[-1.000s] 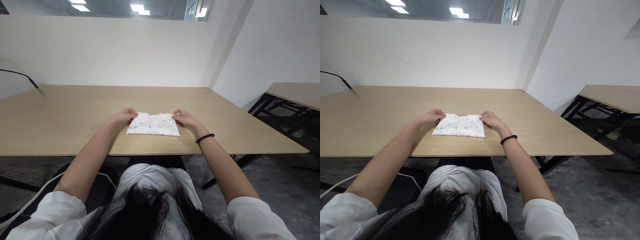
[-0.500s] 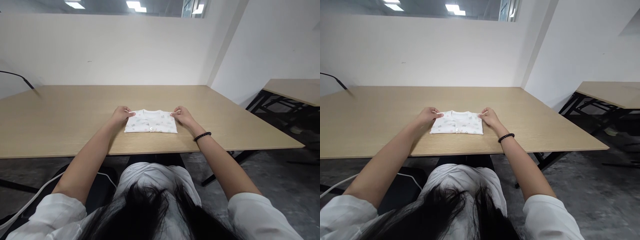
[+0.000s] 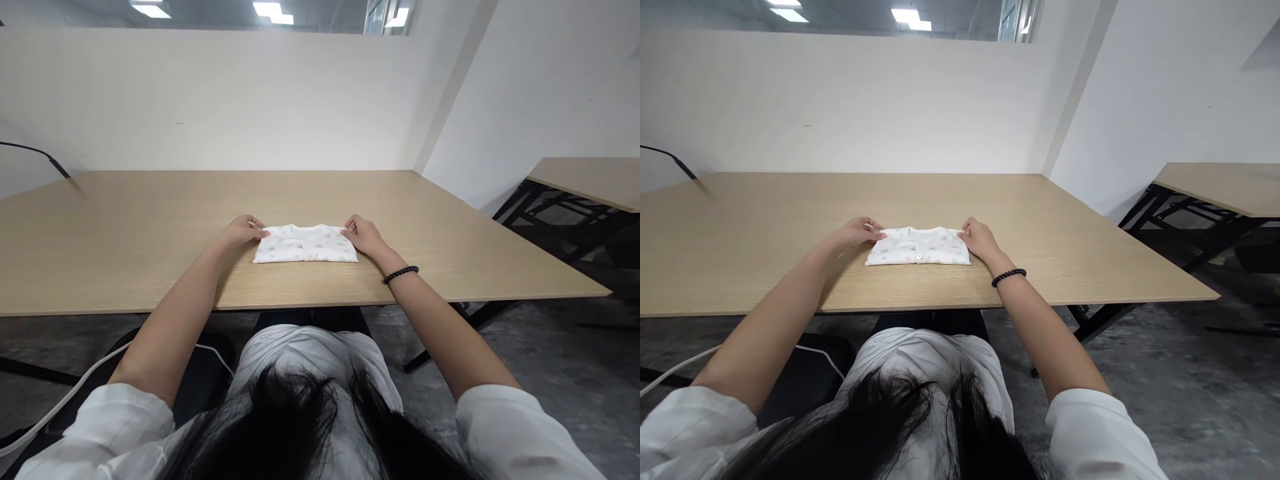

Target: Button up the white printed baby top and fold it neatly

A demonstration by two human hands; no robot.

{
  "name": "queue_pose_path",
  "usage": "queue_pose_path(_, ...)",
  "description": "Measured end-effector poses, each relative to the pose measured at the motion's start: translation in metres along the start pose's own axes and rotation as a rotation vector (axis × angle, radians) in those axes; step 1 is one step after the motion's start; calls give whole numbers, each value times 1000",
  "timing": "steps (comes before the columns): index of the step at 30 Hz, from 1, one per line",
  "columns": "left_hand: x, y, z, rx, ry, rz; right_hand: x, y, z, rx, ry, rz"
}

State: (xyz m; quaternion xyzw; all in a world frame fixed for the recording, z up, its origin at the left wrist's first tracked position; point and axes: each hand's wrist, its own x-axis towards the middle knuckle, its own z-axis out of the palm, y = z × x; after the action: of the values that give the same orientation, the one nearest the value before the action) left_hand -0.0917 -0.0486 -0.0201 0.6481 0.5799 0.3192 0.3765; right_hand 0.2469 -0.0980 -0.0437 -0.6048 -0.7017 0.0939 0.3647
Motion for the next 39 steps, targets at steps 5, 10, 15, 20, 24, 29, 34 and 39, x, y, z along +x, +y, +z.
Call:
queue_pose_path(5,-5,4,8,199,301,188,3,-7,-2,-35,72,-68)
queue_pose_path(10,-15,6,27,578,-80,501,-2,-10,8,-147,-330,-114)
queue_pose_path(15,-15,-1,32,853,-313,301,-3,-11,8,-202,-430,-55)
queue_pose_path(20,-22,22,42,799,-118,430,5,-36,-6,-132,-175,-49)
queue_pose_path(24,-28,46,75,796,-142,501,5,-63,12,-137,-162,-130)
queue_pose_path(29,-28,41,104,823,-280,373,-9,-71,45,-281,-436,-82)
queue_pose_path(34,-29,34,99,809,-229,322,-11,-62,44,-291,-429,-39)
queue_pose_path(39,-34,27,80,845,-213,254,-10,-45,25,-318,-355,119)
